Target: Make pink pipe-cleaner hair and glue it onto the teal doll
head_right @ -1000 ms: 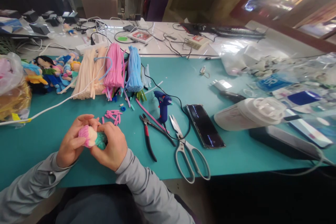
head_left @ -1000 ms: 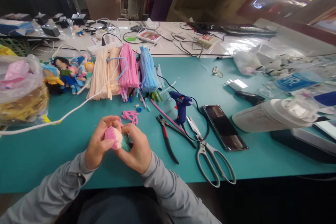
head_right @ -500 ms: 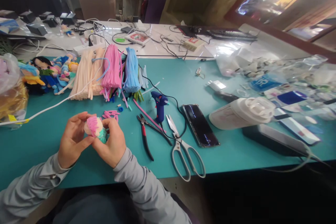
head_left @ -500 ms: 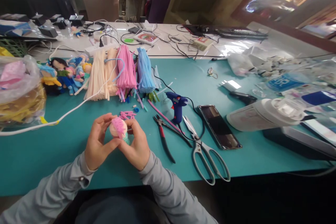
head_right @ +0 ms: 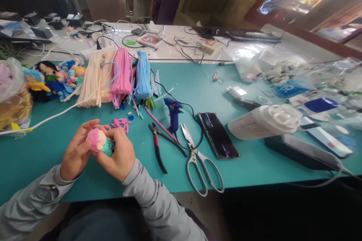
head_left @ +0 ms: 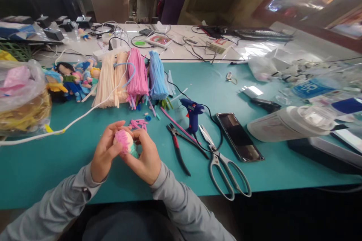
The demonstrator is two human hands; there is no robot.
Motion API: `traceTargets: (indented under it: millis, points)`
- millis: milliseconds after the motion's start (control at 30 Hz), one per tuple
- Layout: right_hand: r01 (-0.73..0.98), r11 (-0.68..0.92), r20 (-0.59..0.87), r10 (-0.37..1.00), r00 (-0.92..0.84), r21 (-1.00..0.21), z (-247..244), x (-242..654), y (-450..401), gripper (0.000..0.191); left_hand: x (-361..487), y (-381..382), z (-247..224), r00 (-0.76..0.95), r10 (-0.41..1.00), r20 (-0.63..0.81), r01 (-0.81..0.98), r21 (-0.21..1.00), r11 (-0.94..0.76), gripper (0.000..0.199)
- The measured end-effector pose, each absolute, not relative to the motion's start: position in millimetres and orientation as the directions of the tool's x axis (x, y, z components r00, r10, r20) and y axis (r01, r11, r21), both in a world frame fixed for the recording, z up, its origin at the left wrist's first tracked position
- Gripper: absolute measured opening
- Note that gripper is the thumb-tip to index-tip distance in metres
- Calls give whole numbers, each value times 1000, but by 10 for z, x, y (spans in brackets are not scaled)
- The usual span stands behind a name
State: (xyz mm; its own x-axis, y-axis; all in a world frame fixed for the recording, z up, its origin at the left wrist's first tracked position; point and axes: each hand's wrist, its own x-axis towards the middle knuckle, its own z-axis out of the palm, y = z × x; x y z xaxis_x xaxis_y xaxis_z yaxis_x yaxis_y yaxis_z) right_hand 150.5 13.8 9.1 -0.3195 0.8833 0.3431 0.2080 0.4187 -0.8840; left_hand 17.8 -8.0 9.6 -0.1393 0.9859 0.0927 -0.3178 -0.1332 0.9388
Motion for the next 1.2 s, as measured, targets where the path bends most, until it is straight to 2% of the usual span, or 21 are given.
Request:
traceTargets:
  millis: [233, 333, 467, 633, 867, 1200]
  points:
    - [147, 396, 325, 876, -355, -906, 70, 1526, 132, 34, 208, -108, 127, -178, 982, 63, -311, 943, -117, 41]
    - [91, 470, 420, 848, -322, -878, 113, 1580, 146, 34, 206, -103, 144, -190, 979, 72, -311, 941, -129, 41]
    - [75, 655, 631, 748, -209, -752, 196, 1651, 154, 16, 201, -102, 175, -179, 981, 78, -294, 947, -129, 40]
    - [178, 816, 783, 578, -230, -550, 266, 1675, 145, 8, 211, -125, 187, -161, 983, 85, -264, 956, -126, 40]
    - [265, 850, 819, 517, -249, -456, 270, 1651, 140, 6, 221, -157, 182, -97, 985, 146, -278, 946, -168, 42]
    - [282, 847, 804, 523, -283, -451, 278, 1669, 124, 6, 214, -164, 171, -85, 986, 145, -272, 948, -163, 41]
